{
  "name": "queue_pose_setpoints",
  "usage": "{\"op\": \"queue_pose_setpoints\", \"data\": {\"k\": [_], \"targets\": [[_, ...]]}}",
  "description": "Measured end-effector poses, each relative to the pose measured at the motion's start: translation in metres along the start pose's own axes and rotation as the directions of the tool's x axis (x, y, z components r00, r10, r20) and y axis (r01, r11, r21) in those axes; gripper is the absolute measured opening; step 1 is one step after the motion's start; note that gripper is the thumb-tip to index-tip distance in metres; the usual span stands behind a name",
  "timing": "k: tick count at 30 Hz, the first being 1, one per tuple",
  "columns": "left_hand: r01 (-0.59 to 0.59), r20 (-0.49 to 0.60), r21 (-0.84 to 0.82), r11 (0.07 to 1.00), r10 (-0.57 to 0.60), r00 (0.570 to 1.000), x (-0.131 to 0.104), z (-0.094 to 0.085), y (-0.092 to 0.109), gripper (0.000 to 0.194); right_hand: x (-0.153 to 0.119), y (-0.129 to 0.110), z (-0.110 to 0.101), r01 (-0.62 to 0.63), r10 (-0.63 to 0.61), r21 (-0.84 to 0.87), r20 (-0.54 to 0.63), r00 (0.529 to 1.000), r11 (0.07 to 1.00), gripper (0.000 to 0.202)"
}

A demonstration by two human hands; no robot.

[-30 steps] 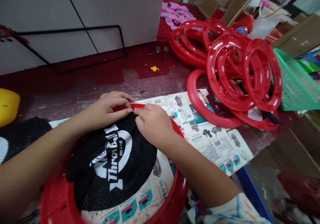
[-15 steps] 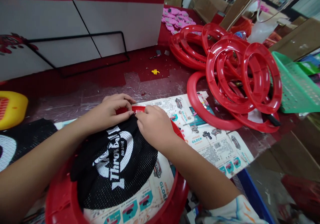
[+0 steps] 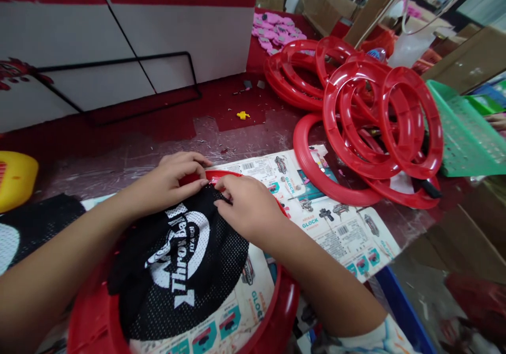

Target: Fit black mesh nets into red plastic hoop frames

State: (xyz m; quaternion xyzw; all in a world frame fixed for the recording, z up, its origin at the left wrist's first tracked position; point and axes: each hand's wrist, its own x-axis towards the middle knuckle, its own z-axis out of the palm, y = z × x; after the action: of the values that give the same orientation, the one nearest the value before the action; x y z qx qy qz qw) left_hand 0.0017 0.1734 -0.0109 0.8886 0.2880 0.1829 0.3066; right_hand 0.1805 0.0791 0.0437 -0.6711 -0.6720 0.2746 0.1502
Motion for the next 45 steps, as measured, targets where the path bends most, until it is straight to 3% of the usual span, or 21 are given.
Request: {"op": "queue_pose_setpoints", "data": {"k": [5,9,12,20,28,37,40,42,45], "targets": [[-0.018,-0.004,0.033,0.999,0.018,1.000,-0.001,0.000,0.001,0.017,-0.003,0.003,-0.006,-0.058,0.058,0.024,-0.016,0.998,0.998,0.010],[-0.149,-0.027,0.094,0.984,0.152,0.988,-0.004,-0.002,0.002,0.016,-0.001,0.008,-0.008,0.016,-0.017,-0.021,-0.052,0.998,1.000,0.017],[-0.255,-0.032,0.166,0.952,0.264,0.964,-0.007,-0.001,0.002,0.027,0.002,0.013,-0.009,0.080,-0.084,-0.075,-0.052,0.995,0.994,0.022],[-0.335,-0.004,0.308,0.890,0.353,0.936,-0.006,0.001,-0.002,0.035,0.006,0.014,-0.010,0.082,-0.092,-0.161,-0.059,0.994,0.984,0.025],[-0.292,-0.008,0.322,0.901,0.311,0.950,-0.007,0.003,0.003,0.035,0.005,0.014,-0.009,0.081,-0.093,-0.314,-0.022,0.995,0.946,0.026],[-0.289,0.009,0.347,0.892,0.305,0.952,-0.006,0.006,0.000,0.036,0.002,0.013,-0.005,0.122,-0.136,-0.577,0.020,0.991,0.808,0.024],[-0.281,0.015,0.340,0.897,0.294,0.956,-0.007,0.006,0.001,0.037,-0.004,0.008,-0.006,0.165,-0.175,-0.560,0.036,0.984,0.812,0.022],[-0.272,0.015,0.332,0.903,0.283,0.959,-0.007,0.006,0.001,0.037,-0.007,0.002,-0.007,0.127,-0.111,-0.462,0.063,0.992,0.878,0.022],[-0.256,0.015,0.329,0.909,0.266,0.964,-0.008,0.007,0.001,0.039,-0.010,-0.010,-0.007,-0.040,0.092,-0.378,0.121,0.988,0.925,0.027]]}}
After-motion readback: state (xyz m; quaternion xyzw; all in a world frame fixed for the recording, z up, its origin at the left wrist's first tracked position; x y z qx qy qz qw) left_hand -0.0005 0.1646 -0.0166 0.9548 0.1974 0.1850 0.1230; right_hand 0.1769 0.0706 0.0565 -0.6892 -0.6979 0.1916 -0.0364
